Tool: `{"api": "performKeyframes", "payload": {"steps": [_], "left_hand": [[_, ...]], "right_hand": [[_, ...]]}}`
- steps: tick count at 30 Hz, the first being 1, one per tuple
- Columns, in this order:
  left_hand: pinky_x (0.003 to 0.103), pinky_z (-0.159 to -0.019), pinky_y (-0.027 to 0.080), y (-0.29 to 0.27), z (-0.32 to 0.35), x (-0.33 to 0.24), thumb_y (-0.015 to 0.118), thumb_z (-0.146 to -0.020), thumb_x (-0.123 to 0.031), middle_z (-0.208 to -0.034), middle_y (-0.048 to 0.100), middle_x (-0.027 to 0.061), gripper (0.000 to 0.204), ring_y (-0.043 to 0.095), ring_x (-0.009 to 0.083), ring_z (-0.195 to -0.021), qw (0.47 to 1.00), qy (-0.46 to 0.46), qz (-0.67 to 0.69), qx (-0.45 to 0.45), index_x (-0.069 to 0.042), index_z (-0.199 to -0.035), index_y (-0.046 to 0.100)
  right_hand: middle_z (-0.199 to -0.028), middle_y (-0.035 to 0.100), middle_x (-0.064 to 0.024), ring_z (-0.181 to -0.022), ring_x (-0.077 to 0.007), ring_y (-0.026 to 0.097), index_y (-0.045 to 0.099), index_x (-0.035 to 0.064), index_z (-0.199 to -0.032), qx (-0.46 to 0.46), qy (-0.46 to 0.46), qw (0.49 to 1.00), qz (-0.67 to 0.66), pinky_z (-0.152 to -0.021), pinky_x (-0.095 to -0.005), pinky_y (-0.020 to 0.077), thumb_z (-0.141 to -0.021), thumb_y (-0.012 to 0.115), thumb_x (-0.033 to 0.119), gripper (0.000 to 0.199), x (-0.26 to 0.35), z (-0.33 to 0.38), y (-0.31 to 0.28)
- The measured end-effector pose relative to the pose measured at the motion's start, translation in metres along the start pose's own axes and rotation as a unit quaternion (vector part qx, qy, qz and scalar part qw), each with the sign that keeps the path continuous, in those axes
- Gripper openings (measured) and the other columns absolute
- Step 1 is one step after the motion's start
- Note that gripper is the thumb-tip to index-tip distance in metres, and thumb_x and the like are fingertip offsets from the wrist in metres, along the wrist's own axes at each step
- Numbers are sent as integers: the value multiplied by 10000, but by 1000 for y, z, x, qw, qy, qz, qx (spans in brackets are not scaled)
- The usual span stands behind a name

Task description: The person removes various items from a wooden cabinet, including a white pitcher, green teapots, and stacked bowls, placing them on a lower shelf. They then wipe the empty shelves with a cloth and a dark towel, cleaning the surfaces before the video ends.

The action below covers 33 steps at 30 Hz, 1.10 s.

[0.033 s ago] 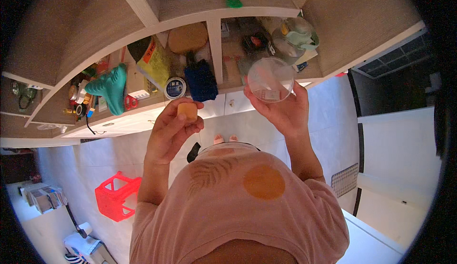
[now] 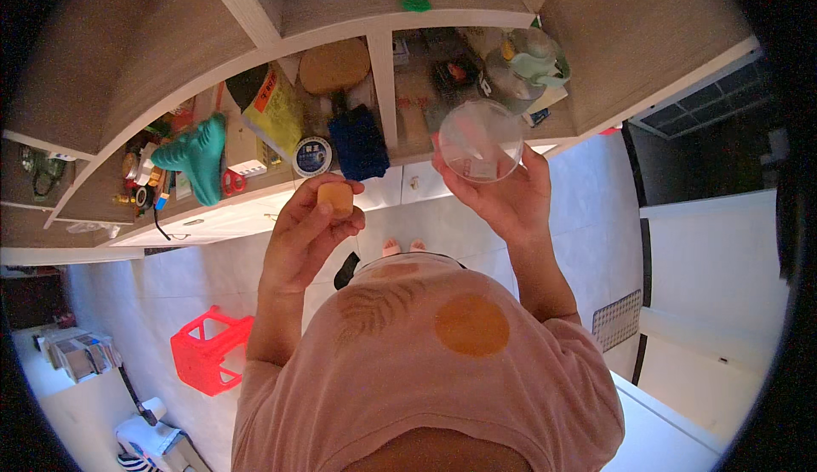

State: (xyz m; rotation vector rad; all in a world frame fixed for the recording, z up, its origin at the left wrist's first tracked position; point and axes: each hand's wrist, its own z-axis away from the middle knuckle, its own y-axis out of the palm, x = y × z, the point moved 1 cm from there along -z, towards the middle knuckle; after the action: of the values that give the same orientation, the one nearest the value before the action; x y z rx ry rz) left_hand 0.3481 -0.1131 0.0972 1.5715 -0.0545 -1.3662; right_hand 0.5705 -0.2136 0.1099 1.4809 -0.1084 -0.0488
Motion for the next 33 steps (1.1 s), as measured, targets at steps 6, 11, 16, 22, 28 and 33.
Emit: {"api": "performKeyframes", "payload": {"steps": [6, 11, 16, 22, 28, 33], "left_hand": [[311, -708, 456, 0, 4, 9, 614, -793, -307, -1018, 526, 131, 435, 529, 196, -814, 999, 21, -47, -1, -26, -1092, 472], [271, -723, 439, 12, 5, 8, 621, -781, -178, -874, 536, 63, 371, 521, 136, -795, 990, 41, -132, 27, -20, -1091, 492], [211, -684, 416, 27, 4, 10, 626, -786, -138, -845, 555, 16, 267, 498, 72, -771, 958, 98, -268, -38, -11, -1006, 546], [233, -625, 422, 28, 9, 1, 582, -810, -109, -754, 563, 24, 182, 510, 96, -675, 954, 172, -210, -124, -3, -958, 562], [237, -606, 414, 32, 12, -15, 566, -827, -129, -716, 554, 32, 180, 499, 101, -643, 957, 237, -102, -132, -4, -957, 559], [233, -616, 410, 34, 10, -16, 572, -830, -134, -712, 551, 29, 203, 494, 96, -641, 948, 244, -150, -137, -8, -989, 560]], "right_hand": [[-1333, 292, -217, -1228, -336, 309, 242, 2, -1330, -5, 35, 981, 189, -1020, -428, 265, -730, 656, 237, 766, -9, -3, 15], [-1315, 361, -144, -1229, -287, 340, 300, 54, -1316, 170, -183, 655, 713, -1006, -393, 266, -682, 688, 84, 744, -25, -5, 19], [-1320, 327, -170, -1228, -332, 311, 324, 52, -1293, 244, -235, 450, 826, -1004, -411, 255, -656, 693, 108, 739, -33, -11, 28], [-1259, 425, -156, -1192, -301, 385, 381, 42, -1260, 209, -272, 532, 774, -987, -397, 291, -702, 659, 98, 625, -26, -14, 25], [-1191, 498, -148, -1109, -274, 479, 499, 23, -1139, 104, -222, 452, 858, -953, -353, 350, -779, 553, 3, 365, -3, -47, -20], [-1174, 493, -158, -1104, -341, 450, 515, 59, -1122, 110, -197, 306, 925, -941, -404, 354, -774, 531, 29, 349, 27, -82, -103]]}}
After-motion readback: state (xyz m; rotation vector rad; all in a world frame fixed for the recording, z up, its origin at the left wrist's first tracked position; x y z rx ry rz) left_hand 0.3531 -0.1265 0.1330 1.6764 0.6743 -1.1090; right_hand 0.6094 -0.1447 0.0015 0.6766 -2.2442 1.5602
